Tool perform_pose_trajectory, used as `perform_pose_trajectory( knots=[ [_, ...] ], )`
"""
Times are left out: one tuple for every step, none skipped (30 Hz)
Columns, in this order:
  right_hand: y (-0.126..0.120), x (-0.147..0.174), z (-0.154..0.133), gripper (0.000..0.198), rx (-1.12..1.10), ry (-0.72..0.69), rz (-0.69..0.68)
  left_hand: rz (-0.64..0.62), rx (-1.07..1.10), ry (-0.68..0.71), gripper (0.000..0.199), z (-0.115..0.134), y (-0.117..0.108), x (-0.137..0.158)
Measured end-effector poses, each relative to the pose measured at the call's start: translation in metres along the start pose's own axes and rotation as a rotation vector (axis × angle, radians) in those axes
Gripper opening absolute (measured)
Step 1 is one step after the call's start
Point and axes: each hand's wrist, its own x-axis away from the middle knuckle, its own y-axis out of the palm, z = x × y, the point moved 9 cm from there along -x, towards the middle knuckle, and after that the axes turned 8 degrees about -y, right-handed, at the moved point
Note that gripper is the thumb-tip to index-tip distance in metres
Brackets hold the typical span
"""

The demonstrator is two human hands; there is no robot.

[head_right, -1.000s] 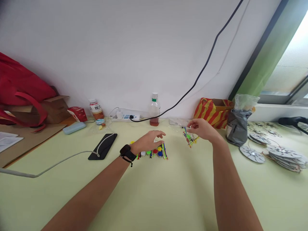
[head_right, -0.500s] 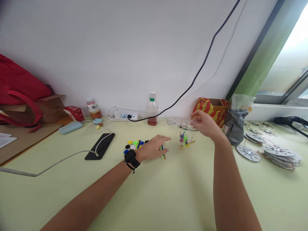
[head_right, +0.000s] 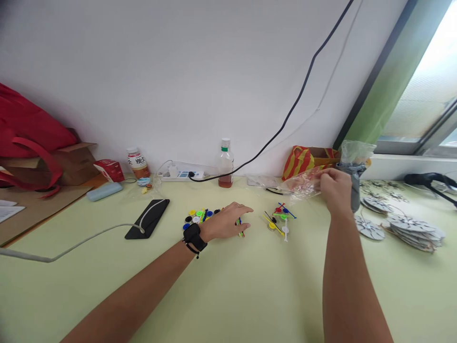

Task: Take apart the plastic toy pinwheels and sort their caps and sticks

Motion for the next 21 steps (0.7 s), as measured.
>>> perform_pose_trajectory(
  knots=[
    [0.011, 0.002, 0.008, 0.024, -0.137, 0.063, -0.057, 0.0, 0.003, 0.003, 0.043, -0.001, -0.001, 0.0],
    [0.023, 0.005, 0.014, 0.022, -0.25, 0.113, -0.11, -0.001, 0.004, 0.005, 0.043, -0.002, -0.001, -0.001],
    [0.035, 0.008, 0.017, 0.02, -0.319, 0.141, -0.158, -0.004, 0.002, 0.004, 0.043, -0.003, -0.001, -0.001],
    [0.046, 0.012, 0.018, 0.017, -0.348, 0.145, -0.216, -0.008, -0.003, 0.0, 0.043, -0.004, -0.002, -0.002],
    [0.057, 0.015, 0.018, 0.016, -0.369, 0.144, -0.263, -0.013, -0.01, -0.006, 0.043, -0.006, -0.002, -0.002],
    [0.069, 0.019, 0.018, 0.015, -0.406, 0.149, -0.311, -0.017, -0.017, -0.012, 0.043, -0.007, -0.003, -0.002],
    [0.08, 0.024, 0.016, 0.016, -0.456, 0.153, -0.358, -0.018, -0.022, -0.016, 0.043, -0.009, -0.004, -0.003],
    [0.091, 0.028, 0.014, 0.018, -0.511, 0.155, -0.397, -0.017, -0.023, -0.017, 0.042, -0.01, -0.006, -0.003],
    [0.101, 0.032, 0.01, 0.021, -0.559, 0.154, -0.429, -0.012, -0.022, -0.017, 0.042, -0.01, -0.008, -0.003],
    [0.109, 0.035, 0.007, 0.026, -0.587, 0.149, -0.447, -0.004, -0.019, -0.018, 0.041, -0.011, -0.01, -0.003],
    [0.116, 0.038, 0.004, 0.033, -0.582, 0.141, -0.459, 0.003, -0.015, -0.022, 0.04, -0.012, -0.013, -0.003],
    [0.12, 0.04, 0.002, 0.038, -0.537, 0.122, -0.47, 0.01, -0.011, -0.028, 0.04, -0.013, -0.016, -0.003],
    [0.123, 0.041, 0.0, 0.042, -0.454, 0.095, -0.476, 0.014, -0.009, -0.036, 0.039, -0.013, -0.018, -0.002],
    [0.123, 0.042, -0.001, 0.044, -0.338, 0.062, -0.479, 0.014, -0.008, -0.043, 0.039, -0.014, -0.019, -0.002],
    [0.122, 0.042, -0.002, 0.043, -0.201, 0.023, -0.482, 0.013, -0.008, -0.049, 0.039, -0.015, -0.021, -0.002],
    [0.12, 0.041, -0.003, 0.039, -0.064, -0.018, -0.49, 0.011, -0.008, -0.052, 0.039, -0.015, -0.022, -0.002],
    [0.118, 0.04, -0.005, 0.035, 0.059, -0.059, -0.513, 0.009, -0.009, -0.052, 0.039, -0.015, -0.023, -0.002],
    [0.117, 0.04, -0.008, 0.031, 0.155, -0.098, -0.556, 0.011, -0.008, -0.05, 0.039, -0.015, -0.024, -0.001],
    [0.119, 0.042, -0.01, 0.029, 0.224, -0.132, -0.63, 0.015, -0.007, -0.047, 0.039, -0.015, -0.025, -0.001],
    [0.123, 0.046, -0.013, 0.028, 0.271, -0.161, -0.733, 0.02, -0.006, -0.044, 0.038, -0.015, -0.026, -0.001],
    [0.127, 0.053, -0.016, 0.028, 0.307, -0.179, -0.85, 0.025, -0.006, -0.044, 0.038, -0.015, -0.027, -0.001]
  ],
)
